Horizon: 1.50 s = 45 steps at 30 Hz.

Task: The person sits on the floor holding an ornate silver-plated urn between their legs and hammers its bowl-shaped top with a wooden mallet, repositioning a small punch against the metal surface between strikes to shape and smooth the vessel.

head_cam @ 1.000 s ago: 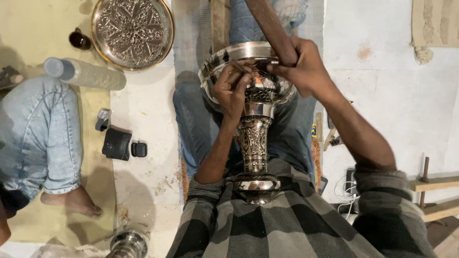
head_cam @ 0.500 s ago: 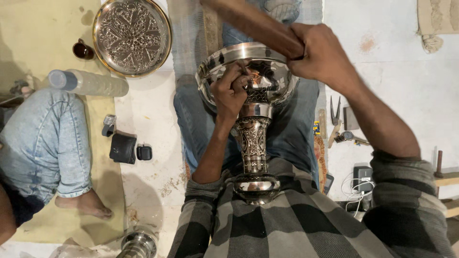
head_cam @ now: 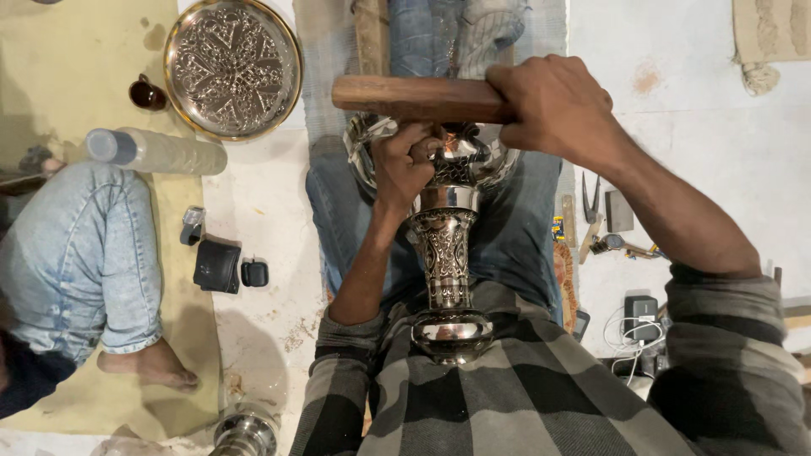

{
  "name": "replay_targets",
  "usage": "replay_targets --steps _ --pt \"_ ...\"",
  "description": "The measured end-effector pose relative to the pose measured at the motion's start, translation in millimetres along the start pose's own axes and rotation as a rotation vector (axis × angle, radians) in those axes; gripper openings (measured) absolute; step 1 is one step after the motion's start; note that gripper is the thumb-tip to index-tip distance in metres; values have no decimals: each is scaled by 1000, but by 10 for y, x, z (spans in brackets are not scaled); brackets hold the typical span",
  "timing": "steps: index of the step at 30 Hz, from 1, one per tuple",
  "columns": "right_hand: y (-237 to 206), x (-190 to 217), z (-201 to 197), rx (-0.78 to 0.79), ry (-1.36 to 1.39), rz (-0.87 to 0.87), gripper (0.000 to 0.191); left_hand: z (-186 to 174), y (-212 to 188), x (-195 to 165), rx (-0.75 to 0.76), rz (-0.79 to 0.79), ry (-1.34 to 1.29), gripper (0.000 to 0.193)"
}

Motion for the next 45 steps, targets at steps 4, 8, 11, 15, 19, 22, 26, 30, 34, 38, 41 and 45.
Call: replay_targets --steps 4,8,11,15,19,22,26,30,34,38,41,45 --pt "-34 -133 -40 -43 326 104 31 -10 8 15 17 -9 14 42" --pt "-76 -129 1 -75 160 64 33 -3 27 28 73 7 94 37" --pt "-126 -183 140 -28 216 103 30 8 34 -18 100 66 26 44" --pt "-197 -228 207 -104 269 124 35 -2 32 -31 112 129 120 44" --pt "-250 -294 344 -16 261 176 32 75 49 133 202 60 158 45" --pt "-297 -309 293 -91 220 160 33 77 56 116 212 128 173 46" --pt "-383 -270 309 -144 303 108 33 89 62 113 261 99 116 47" --pt "-523 -363 370 -233 493 250 32 94 98 -14 308 152 -7 57" --pt "-630 -315 338 -240 422 244 31 129 137 -16 359 113 69 53" --pt "-712 -302 269 -208 302 269 32 125 155 -57 385 140 97 46" --pt "-769 -306 215 -292 393 286 31 121 151 -79 401 157 60 46" --pt "-780 -211 366 -224 256 240 33 160 128 -38 443 188 120 50"
Point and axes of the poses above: each hand's wrist, its own y-axis towards the middle knuckle, its own z-axis out of the palm, x = y × z, the point moved 9 cm from there along y, towards the middle knuckle, and after that the axes turned 6 degrees about z, right-handed, at the moved point
